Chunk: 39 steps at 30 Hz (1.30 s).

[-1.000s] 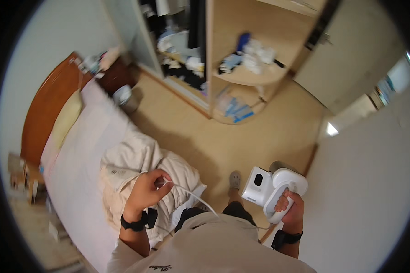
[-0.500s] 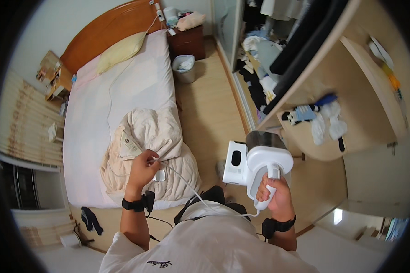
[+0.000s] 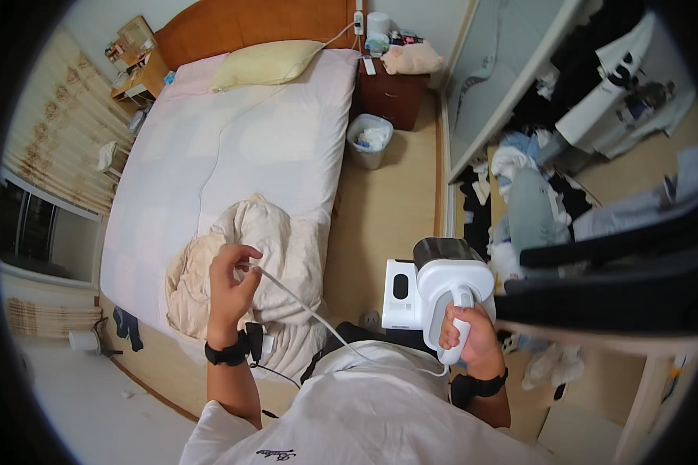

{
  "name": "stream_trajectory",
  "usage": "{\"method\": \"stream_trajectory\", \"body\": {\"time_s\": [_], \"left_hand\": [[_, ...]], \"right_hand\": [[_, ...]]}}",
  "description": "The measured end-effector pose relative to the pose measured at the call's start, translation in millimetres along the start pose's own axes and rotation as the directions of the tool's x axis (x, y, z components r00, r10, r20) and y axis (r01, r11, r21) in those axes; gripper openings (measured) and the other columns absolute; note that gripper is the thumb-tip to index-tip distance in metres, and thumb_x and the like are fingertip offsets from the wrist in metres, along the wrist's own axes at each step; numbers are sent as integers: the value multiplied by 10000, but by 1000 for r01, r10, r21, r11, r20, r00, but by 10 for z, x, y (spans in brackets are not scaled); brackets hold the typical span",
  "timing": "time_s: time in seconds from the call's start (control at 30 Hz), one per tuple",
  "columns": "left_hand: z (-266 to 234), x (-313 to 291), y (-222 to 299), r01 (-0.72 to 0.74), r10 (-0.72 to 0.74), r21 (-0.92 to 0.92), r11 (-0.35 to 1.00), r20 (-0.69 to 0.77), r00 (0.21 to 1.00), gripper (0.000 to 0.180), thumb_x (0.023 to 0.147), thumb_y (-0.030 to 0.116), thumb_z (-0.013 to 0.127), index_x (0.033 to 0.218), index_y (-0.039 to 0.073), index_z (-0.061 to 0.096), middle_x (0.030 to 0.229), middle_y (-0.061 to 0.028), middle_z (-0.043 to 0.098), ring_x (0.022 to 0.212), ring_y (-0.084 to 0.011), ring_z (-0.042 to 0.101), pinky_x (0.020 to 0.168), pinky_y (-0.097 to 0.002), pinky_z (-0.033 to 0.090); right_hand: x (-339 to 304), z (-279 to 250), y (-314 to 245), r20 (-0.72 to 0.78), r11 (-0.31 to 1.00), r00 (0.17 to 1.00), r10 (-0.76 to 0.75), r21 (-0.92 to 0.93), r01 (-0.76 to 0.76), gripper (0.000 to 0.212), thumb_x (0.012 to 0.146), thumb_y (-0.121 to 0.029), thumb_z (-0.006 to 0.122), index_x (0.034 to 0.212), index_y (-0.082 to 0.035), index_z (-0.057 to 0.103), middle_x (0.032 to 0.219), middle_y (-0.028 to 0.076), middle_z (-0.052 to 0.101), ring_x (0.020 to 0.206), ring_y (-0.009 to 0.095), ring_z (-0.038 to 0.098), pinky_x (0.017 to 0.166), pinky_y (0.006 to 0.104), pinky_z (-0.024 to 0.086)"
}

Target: The person uses a handheld electric bed vacuum to clean the mattress surface, then spreads a duvet over the bed. The person moves the vacuum across the mattress, opens the dustbin, and wraps the power cord before placing the device aside.

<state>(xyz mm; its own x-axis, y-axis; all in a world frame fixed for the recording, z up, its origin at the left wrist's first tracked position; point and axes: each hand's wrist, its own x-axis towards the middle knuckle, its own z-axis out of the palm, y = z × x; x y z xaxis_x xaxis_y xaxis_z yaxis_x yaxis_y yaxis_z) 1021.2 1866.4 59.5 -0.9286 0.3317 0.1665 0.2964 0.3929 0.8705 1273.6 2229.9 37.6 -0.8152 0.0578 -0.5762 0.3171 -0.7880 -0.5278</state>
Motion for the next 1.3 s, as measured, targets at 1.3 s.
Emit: {"method": "stream_trajectory", "body": {"time_s": [1.3], "left_hand": [[1386,4946,-2919,369,-908,-908,198,-28,418,232,1042,345,611,1149,140,627,920,6,587,860,-139,593,784,-325,510]], "right_hand": [[8595,3181,-2668,494,695,678,544,-718,-35,389,1038,-344,656,1245,-15,667,1098,104,723,991,188,706,826,331,585]]}}
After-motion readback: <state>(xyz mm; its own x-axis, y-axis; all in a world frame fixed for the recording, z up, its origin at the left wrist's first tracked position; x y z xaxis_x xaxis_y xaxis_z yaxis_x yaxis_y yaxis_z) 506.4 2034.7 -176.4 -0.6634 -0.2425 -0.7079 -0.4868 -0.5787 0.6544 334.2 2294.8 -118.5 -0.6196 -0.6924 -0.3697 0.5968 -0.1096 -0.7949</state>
